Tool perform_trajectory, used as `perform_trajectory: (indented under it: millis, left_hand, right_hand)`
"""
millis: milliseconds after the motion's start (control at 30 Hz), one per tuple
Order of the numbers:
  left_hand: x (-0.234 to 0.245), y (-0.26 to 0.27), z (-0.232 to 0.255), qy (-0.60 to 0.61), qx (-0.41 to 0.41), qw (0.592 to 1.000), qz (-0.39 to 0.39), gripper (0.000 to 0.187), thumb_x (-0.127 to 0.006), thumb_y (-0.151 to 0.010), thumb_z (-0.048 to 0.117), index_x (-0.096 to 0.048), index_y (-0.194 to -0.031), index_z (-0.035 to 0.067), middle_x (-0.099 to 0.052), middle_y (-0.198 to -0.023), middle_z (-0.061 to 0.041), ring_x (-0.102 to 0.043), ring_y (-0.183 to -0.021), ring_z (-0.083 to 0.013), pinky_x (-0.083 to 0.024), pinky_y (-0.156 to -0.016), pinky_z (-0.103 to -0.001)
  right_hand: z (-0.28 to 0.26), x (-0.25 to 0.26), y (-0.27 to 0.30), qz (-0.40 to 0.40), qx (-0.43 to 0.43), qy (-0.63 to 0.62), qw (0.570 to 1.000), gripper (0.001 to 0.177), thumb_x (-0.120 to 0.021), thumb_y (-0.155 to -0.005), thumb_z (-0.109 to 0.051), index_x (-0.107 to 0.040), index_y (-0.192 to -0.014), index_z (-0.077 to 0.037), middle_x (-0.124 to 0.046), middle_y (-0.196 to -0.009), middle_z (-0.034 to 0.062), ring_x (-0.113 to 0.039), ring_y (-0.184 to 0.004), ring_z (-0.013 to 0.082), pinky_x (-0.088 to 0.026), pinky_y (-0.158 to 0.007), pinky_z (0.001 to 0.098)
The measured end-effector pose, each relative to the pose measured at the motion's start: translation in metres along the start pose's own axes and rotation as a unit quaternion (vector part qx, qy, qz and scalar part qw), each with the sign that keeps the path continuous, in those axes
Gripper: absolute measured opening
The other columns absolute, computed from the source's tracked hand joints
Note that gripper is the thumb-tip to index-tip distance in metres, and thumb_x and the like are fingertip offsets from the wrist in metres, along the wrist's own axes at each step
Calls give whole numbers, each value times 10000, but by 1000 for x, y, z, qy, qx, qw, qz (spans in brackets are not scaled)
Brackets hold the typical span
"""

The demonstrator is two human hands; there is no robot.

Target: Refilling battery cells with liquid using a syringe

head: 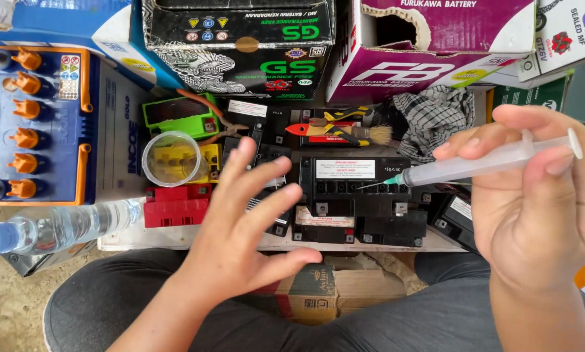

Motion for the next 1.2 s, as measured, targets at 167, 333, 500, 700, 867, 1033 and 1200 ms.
perform_trajectory:
  millis: [167,333,500,700,867,1033,1200]
  left_hand:
    - [-18,0,1,23,13,999,-32,726,-757,-984,482,-387,-1523,165,-464,-1552,-180,-318,-1578,-504,-325,-1305,-714]
    - [-20,-5,-1,28,22,999,-24,697,-742,-978,472,-409,-1489,134,-491,-1517,-189,-351,-1555,-519,-343,-1297,-689]
    - [-20,-10,-3,46,19,999,-16,691,-754,-967,442,-425,-1464,93,-507,-1488,-208,-356,-1541,-516,-363,-1295,-674]
    - [-27,-20,0,117,24,992,-38,555,-633,-1051,353,-412,-1476,73,-500,-1512,-205,-368,-1554,-495,-381,-1302,-623]
    - [-36,-22,-2,138,29,989,-54,556,-652,-1041,312,-418,-1470,48,-502,-1503,-211,-444,-1507,-462,-409,-1275,-582]
    - [-36,-26,2,142,19,989,-48,498,-624,-1064,265,-427,-1455,28,-526,-1480,-211,-468,-1483,-455,-432,-1258,-580]
    - [-32,-28,-2,164,55,985,-26,445,-587,-1074,218,-443,-1442,14,-547,-1468,-168,-534,-1440,-415,-449,-1247,-532]
  right_hand:
    - [-2,-8,-1,-21,25,5,999,460,-454,-1157,-408,-502,-1345,9,-587,-1030,178,-654,-980,263,-697,-999,464]
    - [-4,-15,-3,-44,47,48,997,473,-408,-1150,-372,-488,-1332,58,-570,-984,219,-648,-938,309,-705,-950,478]
    - [-5,-22,-6,-61,48,41,996,481,-412,-1136,-354,-494,-1347,70,-596,-947,206,-672,-920,296,-686,-920,445]
    - [-34,-65,-20,-159,92,97,978,499,-378,-1095,-231,-456,-1418,142,-669,-1012,226,-700,-881,258,-619,-871,370]
    - [-33,-96,-22,-257,57,84,961,543,-357,-1098,-273,-397,-1501,89,-634,-967,114,-633,-911,172,-547,-899,294]
    - [-30,-99,-22,-234,45,51,970,576,-338,-1104,-284,-377,-1504,128,-590,-959,132,-611,-940,208,-525,-959,340]
    - [-33,-101,-20,-232,62,56,969,543,-347,-1102,-303,-456,-1432,114,-565,-903,110,-584,-881,193,-508,-885,314]
Point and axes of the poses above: each hand's wrist, its own y-axis away from the middle knuckle, its own x-axis out of the back of the hand, z = x × y, the point moved 8 cm from there along -y, towards the middle knuckle
